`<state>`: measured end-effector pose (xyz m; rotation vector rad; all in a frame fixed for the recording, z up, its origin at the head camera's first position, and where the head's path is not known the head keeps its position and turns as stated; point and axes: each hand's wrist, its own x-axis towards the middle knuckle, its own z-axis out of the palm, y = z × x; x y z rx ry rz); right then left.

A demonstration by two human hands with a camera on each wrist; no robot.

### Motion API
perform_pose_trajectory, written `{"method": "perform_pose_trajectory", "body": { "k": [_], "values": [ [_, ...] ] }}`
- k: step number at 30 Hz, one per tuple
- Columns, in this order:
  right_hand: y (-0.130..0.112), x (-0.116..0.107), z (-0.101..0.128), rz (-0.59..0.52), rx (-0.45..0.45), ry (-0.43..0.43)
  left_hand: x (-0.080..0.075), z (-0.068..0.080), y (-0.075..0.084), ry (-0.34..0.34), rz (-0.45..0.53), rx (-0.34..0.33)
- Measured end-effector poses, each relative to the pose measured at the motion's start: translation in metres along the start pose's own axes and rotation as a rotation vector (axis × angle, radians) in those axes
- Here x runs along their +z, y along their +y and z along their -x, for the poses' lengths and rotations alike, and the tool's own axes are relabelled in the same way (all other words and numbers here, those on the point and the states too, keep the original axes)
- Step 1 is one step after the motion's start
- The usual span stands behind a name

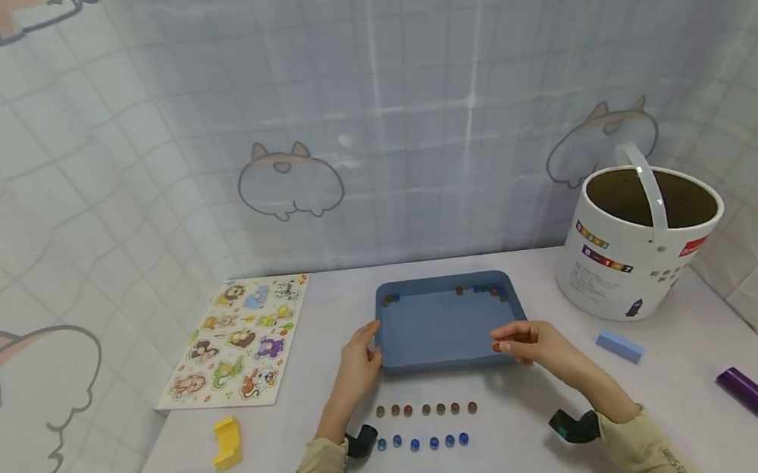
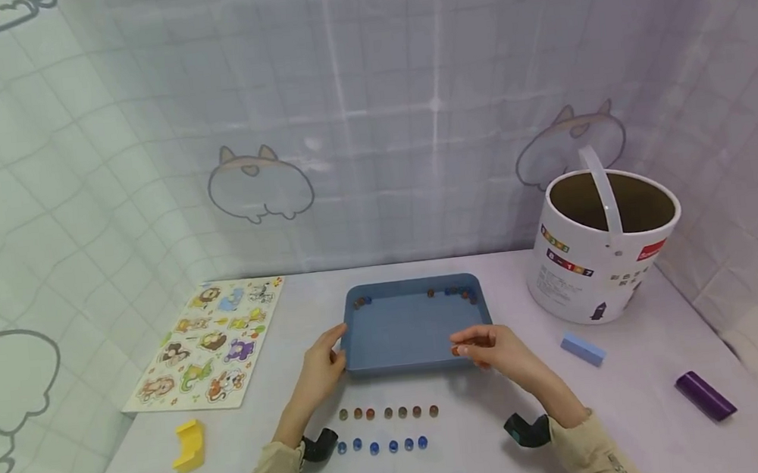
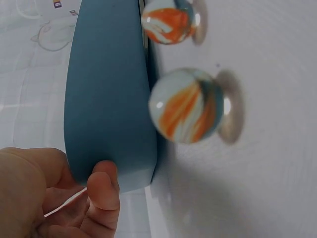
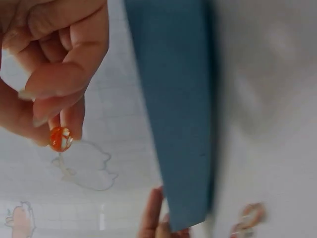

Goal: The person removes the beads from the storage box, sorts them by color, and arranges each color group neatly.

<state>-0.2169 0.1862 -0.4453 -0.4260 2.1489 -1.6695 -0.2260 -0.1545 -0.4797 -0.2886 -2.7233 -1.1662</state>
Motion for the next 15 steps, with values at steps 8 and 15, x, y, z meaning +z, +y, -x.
{"method": "perform_pose_trajectory", "body": {
  "k": [8,15],
  "values": [
    [0.016,0.016,0.014,-0.096,-0.02,-0.184,-0.003,-0.001,0.003,-0.002,0.008,-0.002],
    [0.034,0.034,0.008,0.0,-0.013,-0.198,-0.002,0.0,0.002,-0.012,-0.002,-0.024]
  ]
}}
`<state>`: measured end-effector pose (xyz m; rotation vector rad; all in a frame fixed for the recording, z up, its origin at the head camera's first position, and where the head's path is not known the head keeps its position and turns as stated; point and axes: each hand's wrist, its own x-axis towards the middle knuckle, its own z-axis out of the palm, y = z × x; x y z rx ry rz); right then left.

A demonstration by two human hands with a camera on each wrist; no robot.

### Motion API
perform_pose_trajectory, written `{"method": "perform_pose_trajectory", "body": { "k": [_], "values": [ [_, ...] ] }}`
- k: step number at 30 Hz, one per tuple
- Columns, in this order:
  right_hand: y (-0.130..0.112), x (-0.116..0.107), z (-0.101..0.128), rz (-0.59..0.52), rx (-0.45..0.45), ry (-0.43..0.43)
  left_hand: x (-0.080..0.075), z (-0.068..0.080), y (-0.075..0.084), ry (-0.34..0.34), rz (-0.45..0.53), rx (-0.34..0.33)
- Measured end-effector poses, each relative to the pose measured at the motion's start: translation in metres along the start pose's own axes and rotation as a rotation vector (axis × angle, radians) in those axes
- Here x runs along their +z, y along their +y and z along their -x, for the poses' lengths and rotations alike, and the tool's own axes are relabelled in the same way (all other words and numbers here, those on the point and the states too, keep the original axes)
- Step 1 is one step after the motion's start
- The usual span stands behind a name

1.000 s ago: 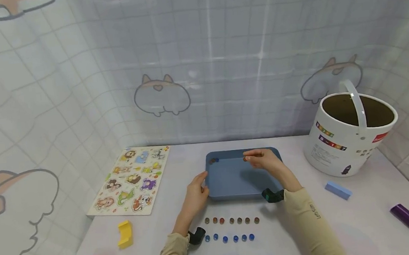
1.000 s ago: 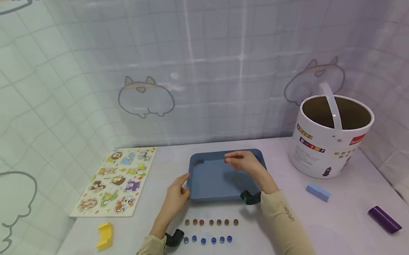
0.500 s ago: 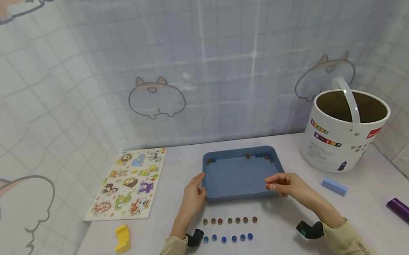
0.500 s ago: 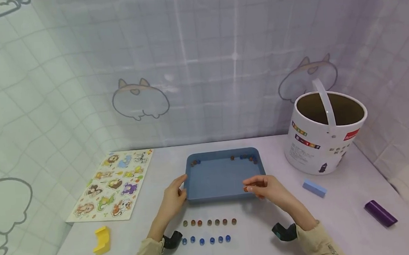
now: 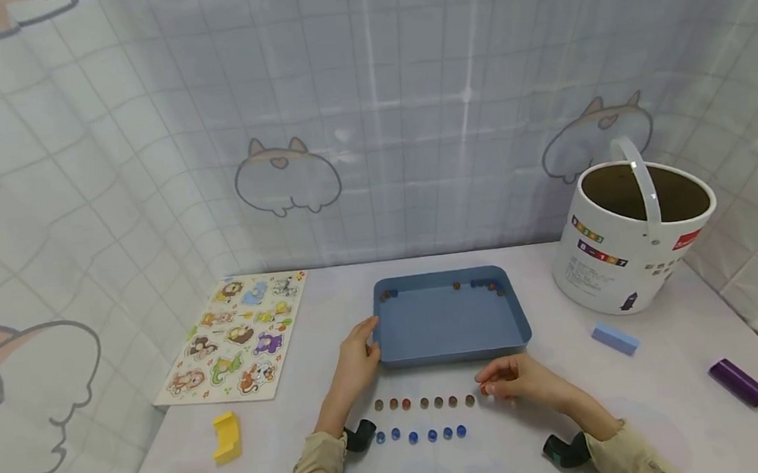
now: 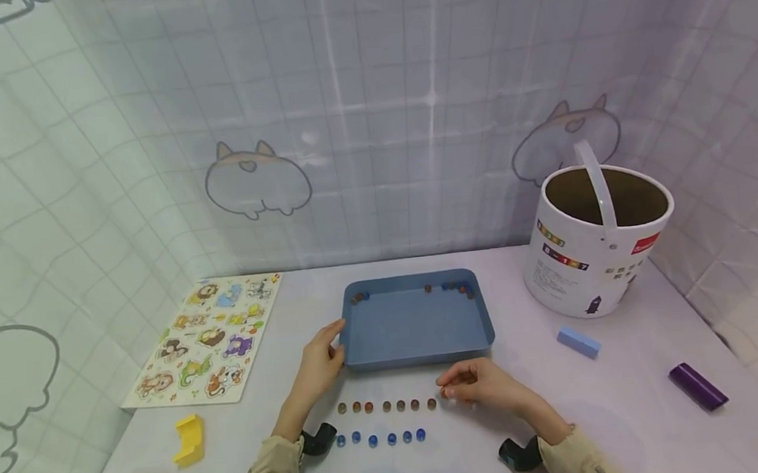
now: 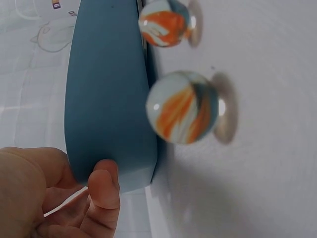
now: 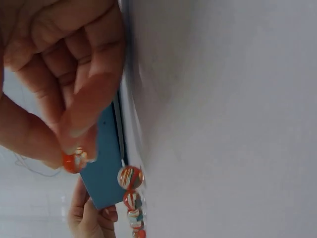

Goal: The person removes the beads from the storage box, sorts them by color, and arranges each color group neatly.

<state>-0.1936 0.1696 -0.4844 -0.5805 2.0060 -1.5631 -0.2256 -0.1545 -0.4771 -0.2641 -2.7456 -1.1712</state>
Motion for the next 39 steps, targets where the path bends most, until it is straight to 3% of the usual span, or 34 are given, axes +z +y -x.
{"method": "perform_pose_trajectory", "body": {
  "k": [8,12,22,30,39],
  "values": [
    [0.008,0.002,0.0,0.058,0.025,0.023,0.001,0.001,0.001,0.0,-0.007,0.003],
    [0.011,0.005,-0.004,0.117,-0.009,0.037,-0.002,0.002,-0.001,0.013,-0.003,0.005],
    [0.004,0.012,-0.002,0.15,-0.012,0.061,-0.001,0.002,-0.002,0.017,-0.005,0.01],
    [-0.016,-0.006,0.001,0.128,-0.08,0.014,0.001,-0.001,0.002,0.004,0.01,0.0],
    [-0.056,-0.037,-0.024,0.147,-0.12,0.081,0.001,-0.001,-0.001,0.014,0.003,0.001]
  ]
}}
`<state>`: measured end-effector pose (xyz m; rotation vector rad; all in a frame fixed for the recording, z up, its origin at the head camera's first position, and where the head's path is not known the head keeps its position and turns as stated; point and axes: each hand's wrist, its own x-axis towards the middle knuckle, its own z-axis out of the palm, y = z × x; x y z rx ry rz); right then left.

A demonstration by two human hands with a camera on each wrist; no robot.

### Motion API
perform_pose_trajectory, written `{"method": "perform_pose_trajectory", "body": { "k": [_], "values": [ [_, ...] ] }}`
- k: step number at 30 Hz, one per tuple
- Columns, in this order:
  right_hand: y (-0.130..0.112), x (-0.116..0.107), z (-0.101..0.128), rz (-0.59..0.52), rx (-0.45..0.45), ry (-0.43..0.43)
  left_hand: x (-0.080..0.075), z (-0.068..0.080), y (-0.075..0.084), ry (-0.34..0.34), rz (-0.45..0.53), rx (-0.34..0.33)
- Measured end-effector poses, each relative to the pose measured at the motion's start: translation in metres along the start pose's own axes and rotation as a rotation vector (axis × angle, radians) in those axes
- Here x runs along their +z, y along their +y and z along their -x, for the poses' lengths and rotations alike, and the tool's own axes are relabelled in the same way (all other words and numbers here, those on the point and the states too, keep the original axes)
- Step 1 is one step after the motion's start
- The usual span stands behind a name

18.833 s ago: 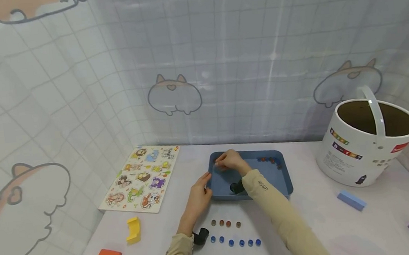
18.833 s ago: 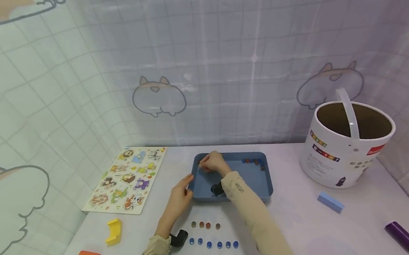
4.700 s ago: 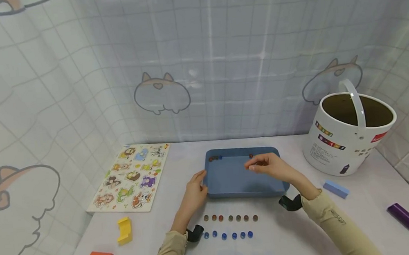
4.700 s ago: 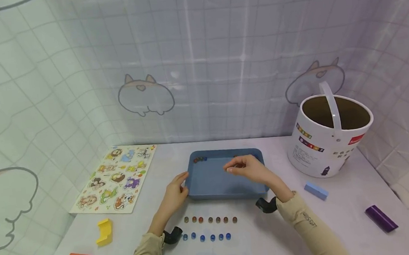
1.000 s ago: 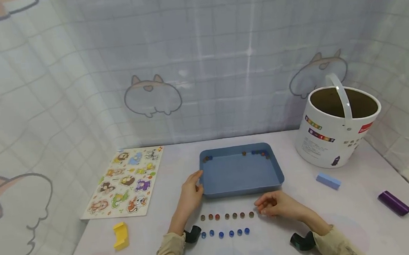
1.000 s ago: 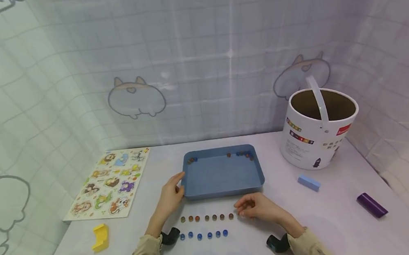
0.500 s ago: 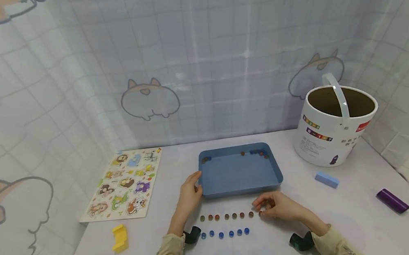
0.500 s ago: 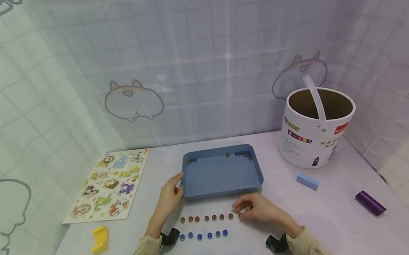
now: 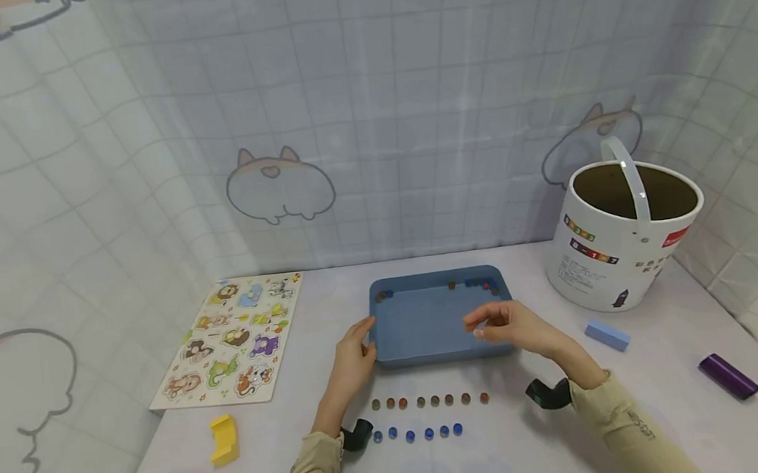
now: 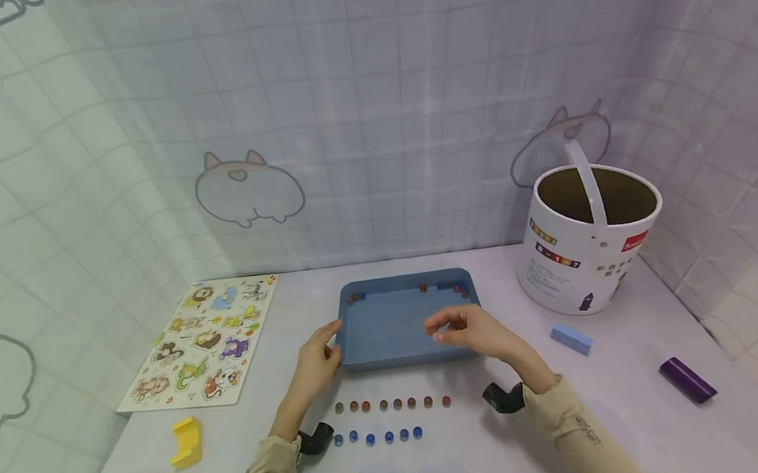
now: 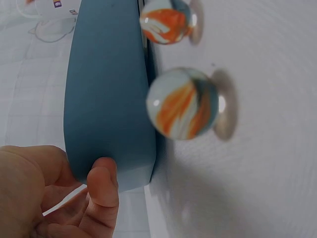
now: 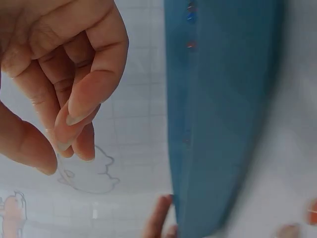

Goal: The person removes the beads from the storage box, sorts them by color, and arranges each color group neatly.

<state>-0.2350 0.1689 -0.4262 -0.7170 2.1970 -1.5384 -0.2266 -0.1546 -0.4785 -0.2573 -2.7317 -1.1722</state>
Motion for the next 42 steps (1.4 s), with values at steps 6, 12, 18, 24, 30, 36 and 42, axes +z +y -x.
{"method": "perform_pose_trajectory", "body": {
  "k": [6,12,18,24,30,36,42],
  "values": [
    [-0.013,-0.013,-0.038,-0.076,0.025,0.026,0.001,0.0,-0.001,0.001,0.006,0.016],
    [-0.017,-0.018,-0.078,-0.088,0.069,0.06,0.0,0.0,0.0,0.014,0.007,0.022],
    [-0.014,-0.01,-0.117,-0.139,0.123,0.019,-0.002,-0.001,-0.001,0.028,0.013,0.035],
    [-0.002,0.008,-0.151,-0.17,0.154,-0.007,0.0,-0.001,-0.004,0.019,0.014,0.052],
    [0.009,0.025,-0.174,-0.218,0.197,0.006,0.002,-0.001,-0.005,0.017,0.004,0.053],
    [0.017,0.041,-0.19,-0.225,0.283,0.092,0.001,-0.001,-0.003,0.023,-0.009,0.057],
    [0.019,0.06,-0.197,-0.201,0.337,0.18,0.002,-0.001,-0.003,0.035,-0.007,0.068]
  ]
}}
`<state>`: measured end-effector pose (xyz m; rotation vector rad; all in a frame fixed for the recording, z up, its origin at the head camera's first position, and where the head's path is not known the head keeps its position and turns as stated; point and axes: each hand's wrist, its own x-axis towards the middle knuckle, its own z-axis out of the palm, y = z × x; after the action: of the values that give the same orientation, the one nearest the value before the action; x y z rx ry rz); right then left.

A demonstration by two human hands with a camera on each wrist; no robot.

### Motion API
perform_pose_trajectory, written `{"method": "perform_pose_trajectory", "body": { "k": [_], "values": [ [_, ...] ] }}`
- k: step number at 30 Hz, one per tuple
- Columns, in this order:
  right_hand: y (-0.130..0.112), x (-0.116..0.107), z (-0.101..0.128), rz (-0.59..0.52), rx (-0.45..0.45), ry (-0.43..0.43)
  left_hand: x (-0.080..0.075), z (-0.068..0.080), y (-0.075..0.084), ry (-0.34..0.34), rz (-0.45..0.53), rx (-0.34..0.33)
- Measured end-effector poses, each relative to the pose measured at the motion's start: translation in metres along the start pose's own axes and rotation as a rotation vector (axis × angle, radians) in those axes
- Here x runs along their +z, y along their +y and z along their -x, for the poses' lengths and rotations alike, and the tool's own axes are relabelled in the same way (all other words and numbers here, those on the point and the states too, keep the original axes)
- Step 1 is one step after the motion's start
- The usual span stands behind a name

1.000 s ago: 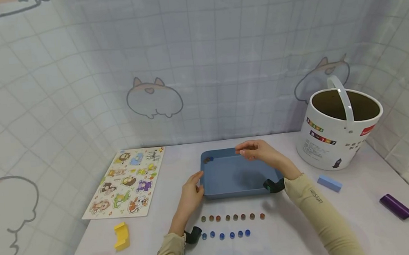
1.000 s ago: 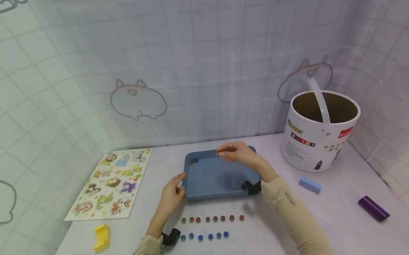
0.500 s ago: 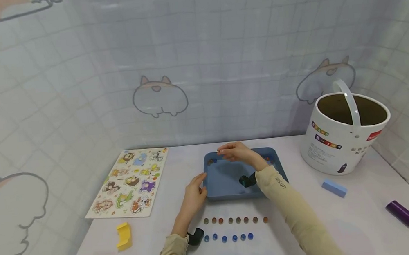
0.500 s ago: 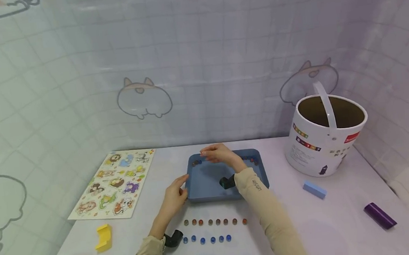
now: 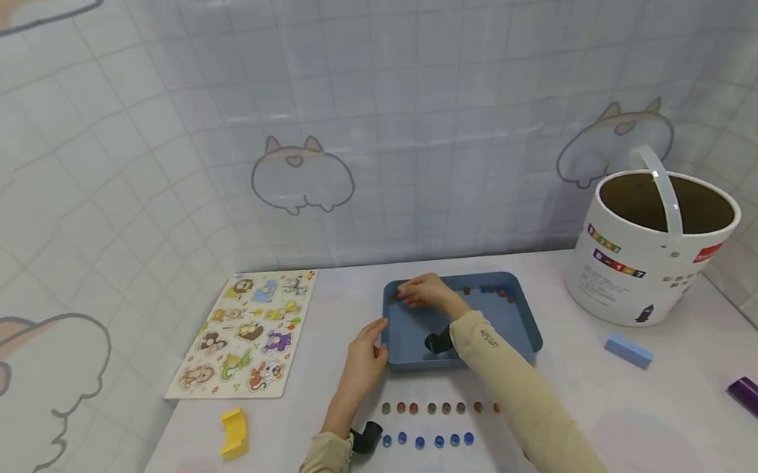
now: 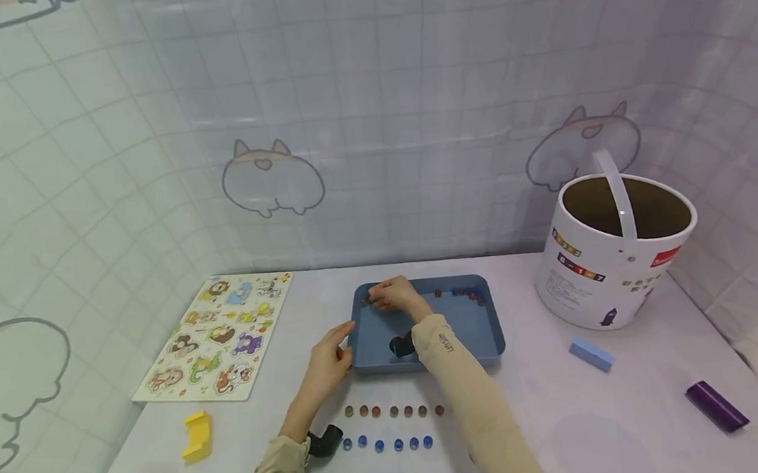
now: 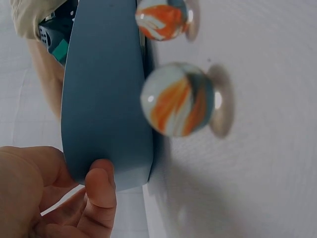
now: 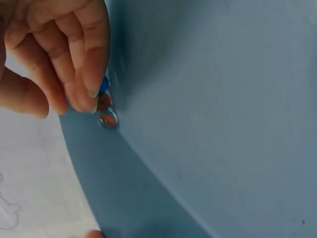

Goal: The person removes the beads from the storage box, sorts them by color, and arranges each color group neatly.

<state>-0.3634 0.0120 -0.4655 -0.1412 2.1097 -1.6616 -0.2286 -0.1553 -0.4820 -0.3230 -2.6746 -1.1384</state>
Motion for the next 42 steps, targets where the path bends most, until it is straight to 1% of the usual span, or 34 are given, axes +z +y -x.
{"method": "perform_pose_trajectory", "body": {
  "k": [5,7,14,17,20,24,32,36,40,42],
  "values": [
    [0.002,0.014,-0.001,0.046,0.022,0.082,0.001,0.0,0.001,0.0,0.007,-0.003],
    [0.004,0.018,-0.001,0.055,0.031,0.128,0.002,0.0,0.001,-0.003,0.015,-0.004],
    [0.005,0.029,-0.005,0.026,0.079,0.3,0.002,0.0,0.003,-0.008,0.012,0.008],
    [0.001,0.032,-0.005,0.056,0.089,0.335,0.002,0.0,0.004,-0.008,0.01,0.011],
    [-0.004,0.034,-0.005,0.097,0.093,0.351,0.002,-0.001,0.003,-0.009,0.008,0.011],
    [-0.006,0.037,-0.005,0.157,0.094,0.326,0.003,0.001,0.003,-0.002,0.007,0.016],
    [-0.002,0.038,-0.001,0.355,0.025,0.232,0.004,0.002,0.002,-0.001,0.003,0.003],
    [-0.001,0.037,0.002,0.388,-0.029,0.179,0.005,0.003,0.003,-0.008,0.001,0.002],
    [-0.001,0.031,0.006,0.402,-0.062,0.101,0.003,0.003,0.004,-0.012,0.005,0.005],
    [-0.002,0.024,0.008,0.355,-0.07,0.06,0.002,0.004,0.004,-0.008,0.003,0.004]
  ]
}}
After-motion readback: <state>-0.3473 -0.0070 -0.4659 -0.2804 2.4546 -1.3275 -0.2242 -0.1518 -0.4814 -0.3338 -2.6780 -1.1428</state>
